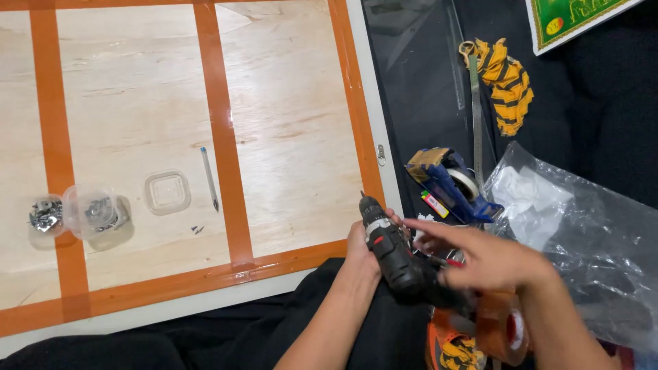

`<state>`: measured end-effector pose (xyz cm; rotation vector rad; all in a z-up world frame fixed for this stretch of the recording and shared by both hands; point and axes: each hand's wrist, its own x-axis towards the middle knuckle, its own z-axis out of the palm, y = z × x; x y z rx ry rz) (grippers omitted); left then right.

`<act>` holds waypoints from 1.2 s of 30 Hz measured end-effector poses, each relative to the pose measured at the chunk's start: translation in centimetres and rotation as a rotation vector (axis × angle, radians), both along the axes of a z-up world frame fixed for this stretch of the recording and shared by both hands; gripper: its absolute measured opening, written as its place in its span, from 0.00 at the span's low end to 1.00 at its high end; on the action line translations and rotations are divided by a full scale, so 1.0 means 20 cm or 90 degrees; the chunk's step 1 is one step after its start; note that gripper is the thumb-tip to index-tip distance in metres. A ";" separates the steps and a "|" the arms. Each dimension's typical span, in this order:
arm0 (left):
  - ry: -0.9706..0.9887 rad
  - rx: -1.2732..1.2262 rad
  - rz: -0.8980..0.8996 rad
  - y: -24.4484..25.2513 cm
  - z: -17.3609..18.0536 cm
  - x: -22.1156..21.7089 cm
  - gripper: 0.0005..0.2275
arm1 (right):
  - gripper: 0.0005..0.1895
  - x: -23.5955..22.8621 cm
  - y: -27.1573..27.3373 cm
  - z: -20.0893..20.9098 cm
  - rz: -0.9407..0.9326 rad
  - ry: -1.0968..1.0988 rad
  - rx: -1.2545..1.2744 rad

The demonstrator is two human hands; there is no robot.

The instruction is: Attaching metal hardware clips to a wooden frame using a power drill and screws.

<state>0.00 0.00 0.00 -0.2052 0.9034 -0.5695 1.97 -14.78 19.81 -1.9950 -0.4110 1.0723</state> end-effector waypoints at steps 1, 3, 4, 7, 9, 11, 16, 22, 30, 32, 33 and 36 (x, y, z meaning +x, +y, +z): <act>-0.002 -0.001 0.003 0.00 0.07 0.03 0.11 | 0.47 -0.08 -0.02 -0.02 0.003 -0.002 -0.001; 0.102 0.089 0.039 0.00 0.22 0.10 0.10 | 0.61 -0.23 -0.05 -0.07 -0.006 0.032 -0.180; 0.098 0.088 0.038 -0.03 0.32 0.09 0.10 | 0.61 -0.31 -0.07 -0.16 -0.007 0.029 -0.181; 0.056 0.098 0.032 -0.10 0.61 0.13 0.14 | 0.51 -0.43 -0.08 -0.29 -0.252 -0.267 -0.166; 0.026 0.104 -0.005 -0.18 0.82 0.16 0.08 | 0.38 -0.40 -0.08 -0.14 -0.537 -0.217 -0.192; -0.091 0.166 0.014 -0.33 0.73 0.23 0.05 | 0.36 -0.35 -0.07 0.04 -0.627 -0.201 -0.259; -0.238 0.164 0.116 -0.36 0.45 0.29 0.08 | 0.23 -0.26 -0.12 0.33 -0.759 -0.257 -0.177; -0.358 0.067 0.202 -0.32 0.24 0.35 0.09 | 0.21 -0.16 -0.18 0.38 -0.732 -0.061 -0.273; -0.306 -0.002 0.162 -0.28 0.16 0.37 0.13 | 0.19 -0.04 -0.09 0.34 -0.688 -0.032 -0.275; -0.301 -0.005 0.165 -0.27 0.14 0.38 0.12 | 0.14 -0.03 -0.14 0.29 -0.646 -0.065 -0.212; -0.295 -0.010 0.168 -0.27 0.14 0.38 0.12 | 0.09 -0.03 -0.17 0.26 -0.603 -0.097 -0.152; -0.294 0.008 0.159 -0.27 0.15 0.37 0.12 | 0.12 -0.01 -0.11 0.29 -0.609 -0.080 -0.141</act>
